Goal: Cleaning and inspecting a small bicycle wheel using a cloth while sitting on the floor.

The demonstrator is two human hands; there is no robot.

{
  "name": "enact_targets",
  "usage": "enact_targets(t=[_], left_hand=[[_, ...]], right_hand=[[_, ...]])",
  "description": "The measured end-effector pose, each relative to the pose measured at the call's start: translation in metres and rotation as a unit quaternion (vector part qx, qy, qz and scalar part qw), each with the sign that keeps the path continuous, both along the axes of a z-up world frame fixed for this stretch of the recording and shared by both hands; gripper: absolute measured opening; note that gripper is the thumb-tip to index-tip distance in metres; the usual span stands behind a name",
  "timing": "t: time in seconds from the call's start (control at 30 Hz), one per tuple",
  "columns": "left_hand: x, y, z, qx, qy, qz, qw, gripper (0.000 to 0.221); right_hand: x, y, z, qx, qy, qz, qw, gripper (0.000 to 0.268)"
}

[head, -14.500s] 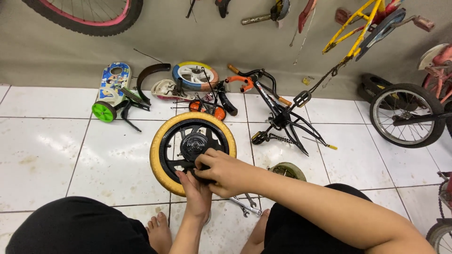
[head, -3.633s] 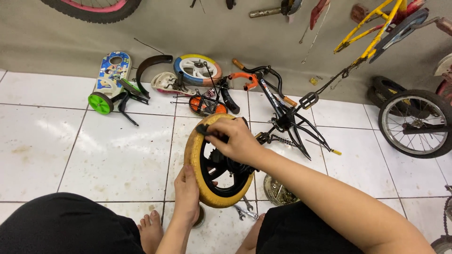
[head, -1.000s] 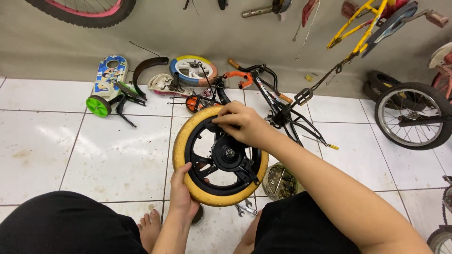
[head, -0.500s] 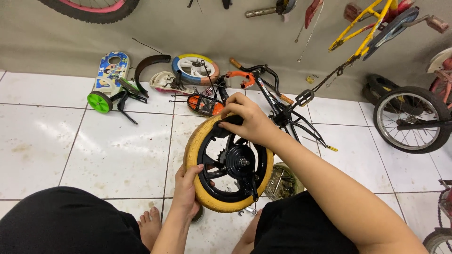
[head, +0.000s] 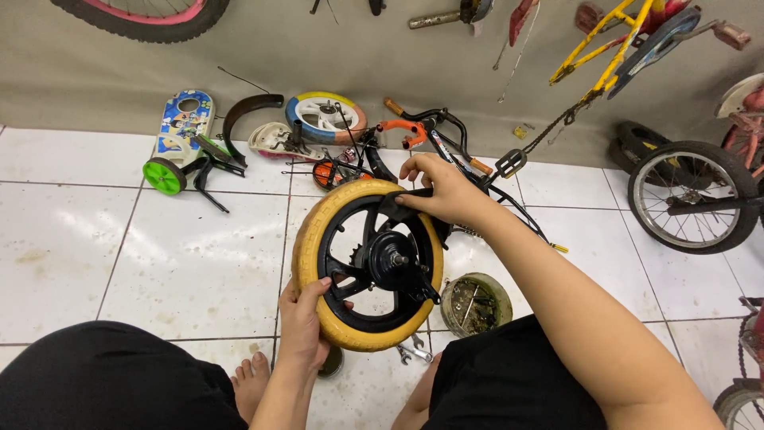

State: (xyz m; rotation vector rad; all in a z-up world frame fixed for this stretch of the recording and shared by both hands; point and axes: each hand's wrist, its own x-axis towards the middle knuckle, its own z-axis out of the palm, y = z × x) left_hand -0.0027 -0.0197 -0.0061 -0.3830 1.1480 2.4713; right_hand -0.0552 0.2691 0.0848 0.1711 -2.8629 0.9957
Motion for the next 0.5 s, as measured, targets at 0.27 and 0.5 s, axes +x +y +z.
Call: enact_targets(t=[0.27,0.5], left_hand=[[-0.004,-0.011,0.01,0.008,0.012,0.059,0.998,0.036],[-0.005,-0.022,0.018,0.03,0.051,0.108,0.992,0.039]], right_hand=[[0.007,-0.003,0.003,-0.018,-0.126,-0.055,0.99,0.037],[0.01,-0.012,-0.003,-0.105,-0.212,-0.05,0.97,0.059]])
